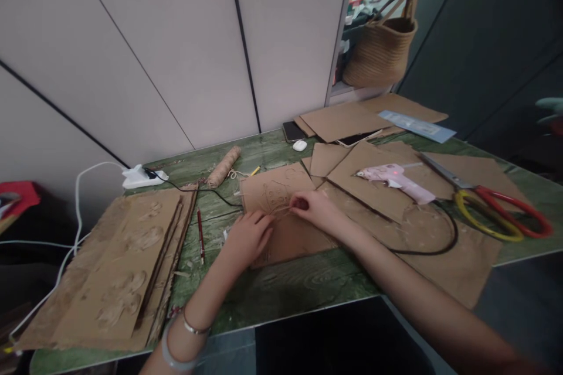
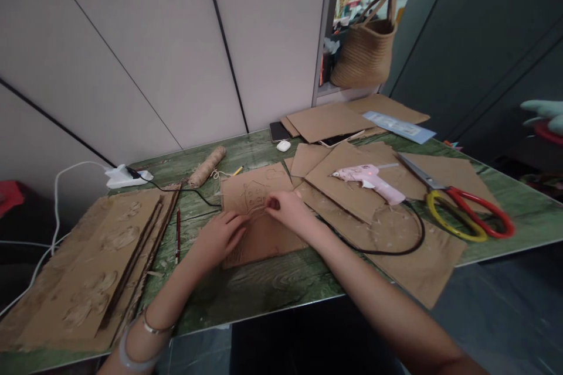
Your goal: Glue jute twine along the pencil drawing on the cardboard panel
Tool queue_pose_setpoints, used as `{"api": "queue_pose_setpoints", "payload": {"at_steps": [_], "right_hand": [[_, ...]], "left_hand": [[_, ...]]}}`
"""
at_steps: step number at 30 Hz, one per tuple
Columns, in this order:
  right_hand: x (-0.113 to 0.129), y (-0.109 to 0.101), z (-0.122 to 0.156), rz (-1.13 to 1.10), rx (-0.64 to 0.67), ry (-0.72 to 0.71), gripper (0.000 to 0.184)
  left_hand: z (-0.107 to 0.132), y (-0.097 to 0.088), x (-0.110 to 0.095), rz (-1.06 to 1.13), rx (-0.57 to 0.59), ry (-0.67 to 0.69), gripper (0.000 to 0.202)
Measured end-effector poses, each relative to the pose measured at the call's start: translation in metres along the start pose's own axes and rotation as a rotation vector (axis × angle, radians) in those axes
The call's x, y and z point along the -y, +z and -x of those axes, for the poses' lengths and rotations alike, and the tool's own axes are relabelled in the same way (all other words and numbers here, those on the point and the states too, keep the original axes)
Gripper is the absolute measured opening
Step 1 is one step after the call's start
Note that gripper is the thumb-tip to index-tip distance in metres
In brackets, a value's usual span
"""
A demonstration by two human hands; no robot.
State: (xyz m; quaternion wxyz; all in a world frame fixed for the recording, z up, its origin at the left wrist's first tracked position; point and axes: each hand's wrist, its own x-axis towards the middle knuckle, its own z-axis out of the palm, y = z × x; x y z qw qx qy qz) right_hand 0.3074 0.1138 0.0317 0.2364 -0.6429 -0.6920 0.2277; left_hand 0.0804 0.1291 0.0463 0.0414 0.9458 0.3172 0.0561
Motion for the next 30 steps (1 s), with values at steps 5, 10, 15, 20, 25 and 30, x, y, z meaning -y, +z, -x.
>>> {"api": "queue_pose_setpoints", "payload": {"at_steps": [5, 10, 15, 20, 25, 30], "right_hand": [[-0.007, 0.003, 0.003, 0.027, -0.011, 0.015, 0.006], [-0.004, 0.008, 0.004, 0.06, -0.008, 0.001, 0.005], [0.002, 0.011, 0.003, 0.091, -0.01, 0.007, 0.007], [0.01, 0.016, 0.005, 0.105, -0.042, 0.021, 0.008], [0.006, 0.008, 0.005, 0.027, -0.05, -0.026, 0.008], [-0.009, -0.005, 0.011, -0.125, -0.06, -0.001, 0.004]], "left_hand": [[-0.012, 0.002, 0.0, 0.048, -0.008, 0.058, 0.027], [-0.013, 0.007, -0.002, 0.007, 0.009, 0.077, 0.027], [-0.011, 0.01, -0.002, -0.057, 0.006, 0.085, 0.027], [-0.014, 0.01, -0.01, -0.093, -0.011, 0.046, 0.024], [-0.017, 0.005, -0.01, 0.006, -0.031, -0.024, 0.025], [-0.022, 0.002, -0.004, 0.156, -0.099, 0.001, 0.032]]}}
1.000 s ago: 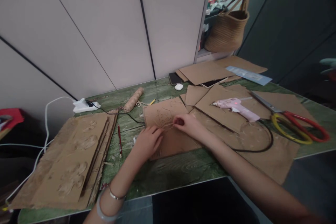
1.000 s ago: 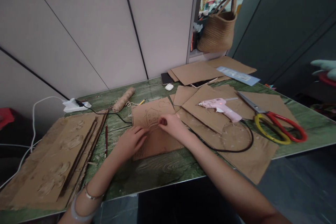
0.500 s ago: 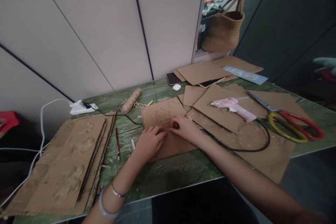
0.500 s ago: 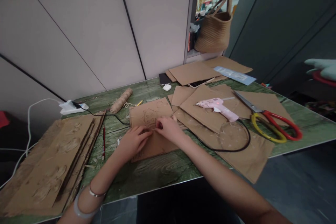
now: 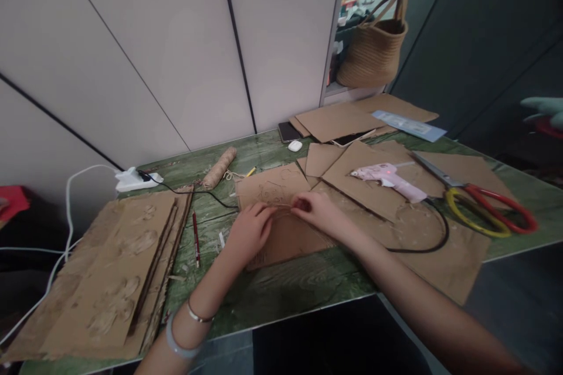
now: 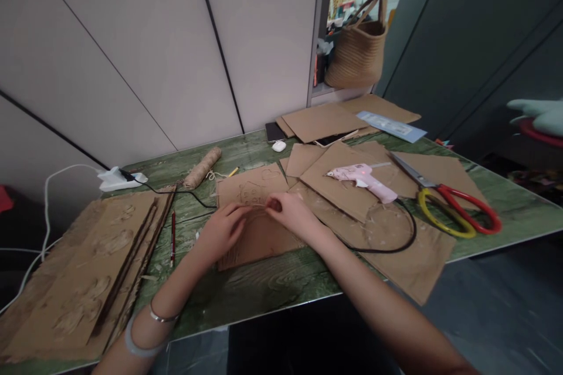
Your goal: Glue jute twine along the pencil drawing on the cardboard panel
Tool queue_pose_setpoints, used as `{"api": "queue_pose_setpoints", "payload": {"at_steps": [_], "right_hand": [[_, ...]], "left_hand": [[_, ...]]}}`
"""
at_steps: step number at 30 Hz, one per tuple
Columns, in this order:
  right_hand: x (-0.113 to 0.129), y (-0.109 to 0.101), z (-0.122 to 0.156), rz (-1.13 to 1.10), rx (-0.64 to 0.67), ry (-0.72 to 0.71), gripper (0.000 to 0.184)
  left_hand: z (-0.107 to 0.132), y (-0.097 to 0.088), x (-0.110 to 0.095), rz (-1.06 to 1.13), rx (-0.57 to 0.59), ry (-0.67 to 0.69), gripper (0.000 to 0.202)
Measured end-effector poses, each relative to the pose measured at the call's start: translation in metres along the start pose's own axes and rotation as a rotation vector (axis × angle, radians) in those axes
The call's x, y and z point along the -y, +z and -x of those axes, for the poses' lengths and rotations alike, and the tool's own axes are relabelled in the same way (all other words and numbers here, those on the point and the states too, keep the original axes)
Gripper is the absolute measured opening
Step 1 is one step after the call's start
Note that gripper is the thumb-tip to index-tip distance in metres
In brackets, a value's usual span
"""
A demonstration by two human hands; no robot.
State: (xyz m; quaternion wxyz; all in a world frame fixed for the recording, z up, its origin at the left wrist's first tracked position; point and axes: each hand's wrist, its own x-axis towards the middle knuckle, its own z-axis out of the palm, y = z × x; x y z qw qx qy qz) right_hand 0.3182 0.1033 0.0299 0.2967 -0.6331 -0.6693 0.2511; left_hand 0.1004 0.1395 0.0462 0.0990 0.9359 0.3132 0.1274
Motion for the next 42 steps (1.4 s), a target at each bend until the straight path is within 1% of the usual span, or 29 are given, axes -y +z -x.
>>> {"api": "queue_pose_setpoints", "payload": {"at_steps": [3, 5, 10, 18, 25, 31, 33, 39, 40, 42], "right_hand": [[-0.005, -0.002, 0.006, 0.005, 0.03, 0.056, 0.005], [-0.006, -0.002, 0.009, -0.004, 0.045, 0.073, 0.006], [-0.01, 0.002, 0.01, -0.013, 0.063, 0.092, 0.008], [-0.015, 0.004, 0.012, -0.005, 0.065, 0.09, 0.008], [-0.014, 0.006, 0.012, 0.006, 0.021, 0.087, 0.006], [-0.015, 0.006, 0.012, -0.005, 0.021, 0.087, 0.006], [-0.016, 0.006, 0.012, -0.007, 0.023, 0.085, 0.006], [-0.017, 0.008, 0.012, -0.007, 0.015, 0.075, 0.006], [-0.017, 0.008, 0.012, -0.009, 0.016, 0.071, 0.005], [-0.017, 0.008, 0.013, -0.015, 0.016, 0.064, 0.005]], "left_hand": [[-0.004, 0.001, -0.002, 0.045, 0.033, 0.071, 0.034], [-0.006, 0.004, -0.004, 0.037, 0.058, 0.095, 0.034], [-0.004, 0.012, -0.007, -0.05, 0.078, 0.089, 0.032], [-0.004, 0.016, -0.011, -0.16, 0.086, 0.09, 0.03], [-0.004, 0.02, -0.011, -0.197, 0.061, 0.103, 0.029], [-0.001, 0.022, -0.01, -0.223, 0.052, 0.14, 0.034], [0.0, 0.024, -0.013, -0.242, 0.042, 0.135, 0.034], [-0.003, 0.029, -0.027, -0.31, 0.048, 0.058, 0.036], [-0.005, 0.027, -0.028, -0.292, 0.043, 0.049, 0.034], [-0.008, 0.021, -0.027, -0.184, 0.022, 0.038, 0.03]]}}
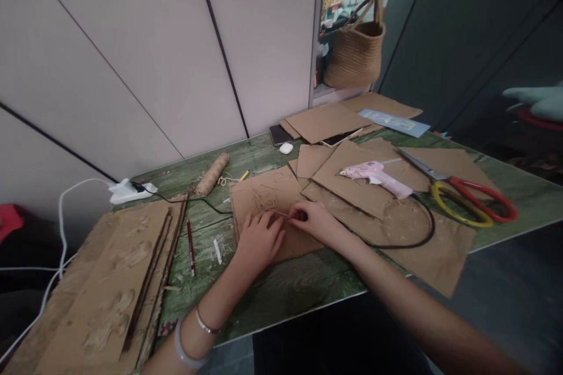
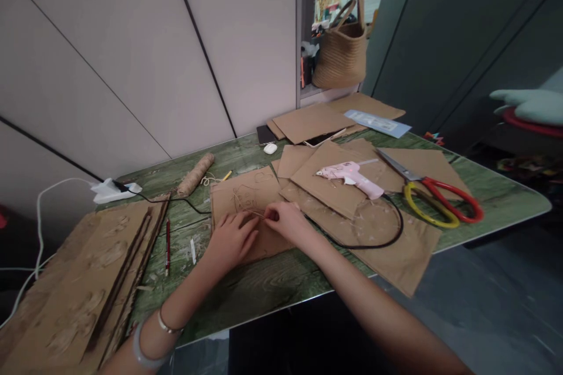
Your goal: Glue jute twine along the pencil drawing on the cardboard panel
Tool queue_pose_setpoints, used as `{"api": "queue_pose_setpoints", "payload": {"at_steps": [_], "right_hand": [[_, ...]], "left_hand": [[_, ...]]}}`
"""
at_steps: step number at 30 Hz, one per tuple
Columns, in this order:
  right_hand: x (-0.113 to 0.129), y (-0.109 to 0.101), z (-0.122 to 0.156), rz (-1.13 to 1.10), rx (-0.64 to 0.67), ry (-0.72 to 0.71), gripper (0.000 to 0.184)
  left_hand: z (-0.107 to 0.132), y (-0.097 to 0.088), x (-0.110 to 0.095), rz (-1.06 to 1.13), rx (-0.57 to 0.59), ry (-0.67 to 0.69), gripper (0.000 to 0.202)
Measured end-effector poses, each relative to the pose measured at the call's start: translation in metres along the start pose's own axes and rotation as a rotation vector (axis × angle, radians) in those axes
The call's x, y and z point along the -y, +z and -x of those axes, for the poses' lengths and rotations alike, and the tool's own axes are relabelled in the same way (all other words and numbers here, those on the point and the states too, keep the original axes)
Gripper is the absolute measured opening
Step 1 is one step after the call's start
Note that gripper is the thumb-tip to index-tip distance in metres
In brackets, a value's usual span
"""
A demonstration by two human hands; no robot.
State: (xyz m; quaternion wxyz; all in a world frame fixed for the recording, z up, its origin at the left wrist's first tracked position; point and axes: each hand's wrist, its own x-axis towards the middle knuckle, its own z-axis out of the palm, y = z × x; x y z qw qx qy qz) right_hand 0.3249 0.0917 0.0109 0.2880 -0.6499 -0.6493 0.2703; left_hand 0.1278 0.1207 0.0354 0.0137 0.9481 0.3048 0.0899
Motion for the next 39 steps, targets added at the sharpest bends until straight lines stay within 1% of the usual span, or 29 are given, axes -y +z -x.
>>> {"api": "queue_pose_setpoints", "payload": {"at_steps": [1, 3, 5, 6, 7, 9, 11, 14, 16, 19, 22, 26, 28, 30, 32, 34, 35, 36, 37, 39], "right_hand": [[0.0, 0.0, 0.0, -0.003, 0.0, -0.004, 0.006], [0.001, -0.002, 0.001, -0.006, 0.0, -0.01, 0.006], [0.002, -0.003, 0.002, -0.005, -0.001, -0.016, 0.004], [0.003, -0.004, 0.003, -0.003, -0.003, -0.02, 0.004], [0.004, -0.004, 0.003, -0.002, -0.008, -0.025, 0.005], [0.006, -0.005, 0.004, 0.001, -0.02, -0.034, 0.008], [0.006, -0.006, 0.004, 0.002, -0.033, -0.041, 0.01], [0.007, -0.006, 0.005, 0.003, -0.047, -0.06, 0.015], [0.006, -0.006, 0.005, 0.006, -0.054, -0.076, 0.016], [0.004, -0.005, 0.006, 0.005, -0.05, -0.082, 0.017], [0.002, -0.005, 0.005, -0.002, -0.045, -0.073, 0.015], [0.002, -0.005, 0.005, -0.011, -0.038, -0.073, 0.012], [0.004, -0.004, 0.005, -0.013, -0.037, -0.075, 0.008], [0.006, -0.003, 0.005, -0.009, -0.041, -0.075, 0.007], [0.007, -0.001, 0.004, -0.008, -0.044, -0.074, 0.006], [0.006, 0.0, 0.003, -0.015, -0.047, -0.071, 0.008], [0.005, 0.001, 0.002, -0.021, -0.047, -0.068, 0.01], [0.003, 0.002, 0.002, -0.029, -0.048, -0.066, 0.011], [0.002, 0.002, 0.001, -0.037, -0.048, -0.065, 0.011], [-0.001, 0.003, 0.001, -0.049, -0.044, -0.071, 0.011]], "left_hand": [[-0.001, -0.005, 0.003, 0.076, -0.033, -0.013, 0.027], [-0.003, -0.016, 0.012, 0.204, -0.147, -0.067, 0.021], [-0.002, -0.027, 0.023, 0.248, -0.263, -0.147, 0.013], [0.0, -0.032, 0.028, 0.253, -0.287, -0.183, 0.01], [0.001, -0.036, 0.033, 0.257, -0.286, -0.215, 0.009], [0.006, -0.04, 0.038, 0.279, -0.236, -0.272, 0.008], [0.01, -0.039, 0.04, 0.306, -0.171, -0.316, 0.007], [0.014, -0.034, 0.035, 0.346, -0.057, -0.327, 0.01], [0.015, -0.029, 0.031, 0.355, -0.009, -0.328, 0.011], [0.015, -0.024, 0.029, 0.359, 0.014, -0.352, 0.009], [0.019, -0.025, 0.034, 0.348, 0.027, -0.388, 0.014], [0.029, -0.031, 0.04, 0.164, 0.093, -0.428, 0.027], [0.033, -0.034, 0.039, 0.107, 0.109, -0.421, 0.031], [0.034, -0.033, 0.036, 0.094, 0.118, -0.396, 0.033], [0.031, -0.028, 0.031, 0.109, 0.11, -0.3, 0.027], [0.024, -0.02, 0.028, 0.174, 0.067, -0.149, 0.014], [0.018, -0.015, 0.027, 0.217, 0.04, -0.079, 0.012], [0.012, -0.01, 0.026, 0.257, 0.014, -0.032, 0.014], [0.006, -0.006, 0.026, 0.286, -0.005, -0.01, 0.018], [-0.008, 0.002, 0.027, 0.304, -0.019, -0.011, 0.02]]}}
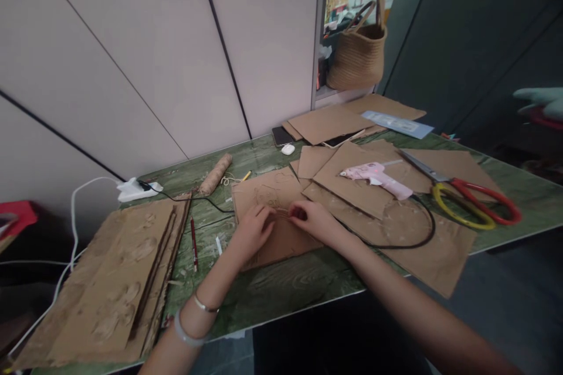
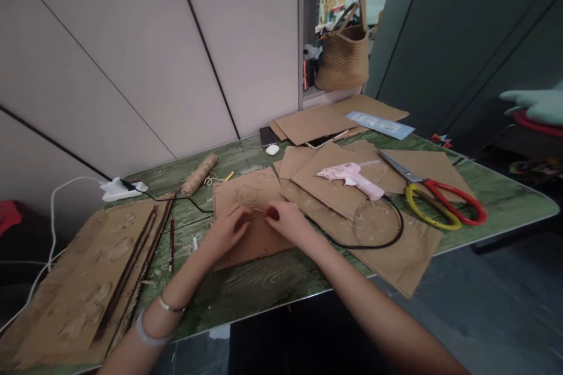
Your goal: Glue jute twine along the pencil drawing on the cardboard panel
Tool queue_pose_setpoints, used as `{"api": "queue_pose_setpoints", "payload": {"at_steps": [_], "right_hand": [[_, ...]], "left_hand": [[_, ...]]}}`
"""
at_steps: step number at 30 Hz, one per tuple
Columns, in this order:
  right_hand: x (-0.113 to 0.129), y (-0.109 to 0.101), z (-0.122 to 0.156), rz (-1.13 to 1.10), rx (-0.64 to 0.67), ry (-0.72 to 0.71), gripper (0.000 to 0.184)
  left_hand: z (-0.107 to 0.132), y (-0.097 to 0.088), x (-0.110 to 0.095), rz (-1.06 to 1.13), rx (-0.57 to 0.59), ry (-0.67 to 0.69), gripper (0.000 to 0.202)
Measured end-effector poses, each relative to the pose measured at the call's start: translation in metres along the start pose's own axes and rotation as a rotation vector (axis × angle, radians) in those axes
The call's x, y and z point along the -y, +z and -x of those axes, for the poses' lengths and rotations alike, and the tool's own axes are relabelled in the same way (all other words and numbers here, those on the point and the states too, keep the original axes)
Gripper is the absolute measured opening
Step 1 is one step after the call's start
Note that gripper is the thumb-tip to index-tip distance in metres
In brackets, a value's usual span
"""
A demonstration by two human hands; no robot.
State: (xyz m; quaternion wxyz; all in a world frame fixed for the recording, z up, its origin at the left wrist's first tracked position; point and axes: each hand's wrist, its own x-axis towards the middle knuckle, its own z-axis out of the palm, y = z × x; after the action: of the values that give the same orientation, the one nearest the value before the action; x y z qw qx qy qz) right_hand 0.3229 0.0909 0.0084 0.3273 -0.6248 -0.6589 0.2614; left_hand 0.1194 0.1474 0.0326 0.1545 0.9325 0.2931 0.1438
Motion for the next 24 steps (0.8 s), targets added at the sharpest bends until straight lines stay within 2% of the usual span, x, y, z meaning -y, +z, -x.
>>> {"api": "queue_pose_setpoints", "payload": {"at_steps": [5, 11, 14, 19, 22, 24], "right_hand": [[-0.002, 0.0, 0.001, -0.004, -0.013, -0.023, 0.01], [-0.005, -0.001, 0.002, -0.027, -0.036, -0.042, 0.015], [-0.007, -0.002, 0.004, -0.062, -0.032, -0.019, 0.013], [-0.004, -0.005, 0.012, -0.067, -0.055, 0.015, 0.012], [-0.002, -0.005, 0.015, -0.037, -0.06, 0.01, 0.011], [-0.002, -0.005, 0.016, -0.023, -0.062, 0.006, 0.012]], "left_hand": [[-0.026, 0.01, 0.004, -0.046, 0.019, -0.009, 0.012], [-0.034, 0.011, 0.003, -0.101, 0.048, -0.023, 0.006], [-0.031, 0.004, 0.0, -0.113, 0.072, -0.008, 0.004], [-0.013, -0.006, -0.013, -0.14, 0.103, 0.018, 0.015], [0.003, -0.002, -0.025, -0.216, 0.109, 0.028, 0.023], [0.012, 0.006, -0.033, -0.286, 0.107, 0.032, 0.036]]}}
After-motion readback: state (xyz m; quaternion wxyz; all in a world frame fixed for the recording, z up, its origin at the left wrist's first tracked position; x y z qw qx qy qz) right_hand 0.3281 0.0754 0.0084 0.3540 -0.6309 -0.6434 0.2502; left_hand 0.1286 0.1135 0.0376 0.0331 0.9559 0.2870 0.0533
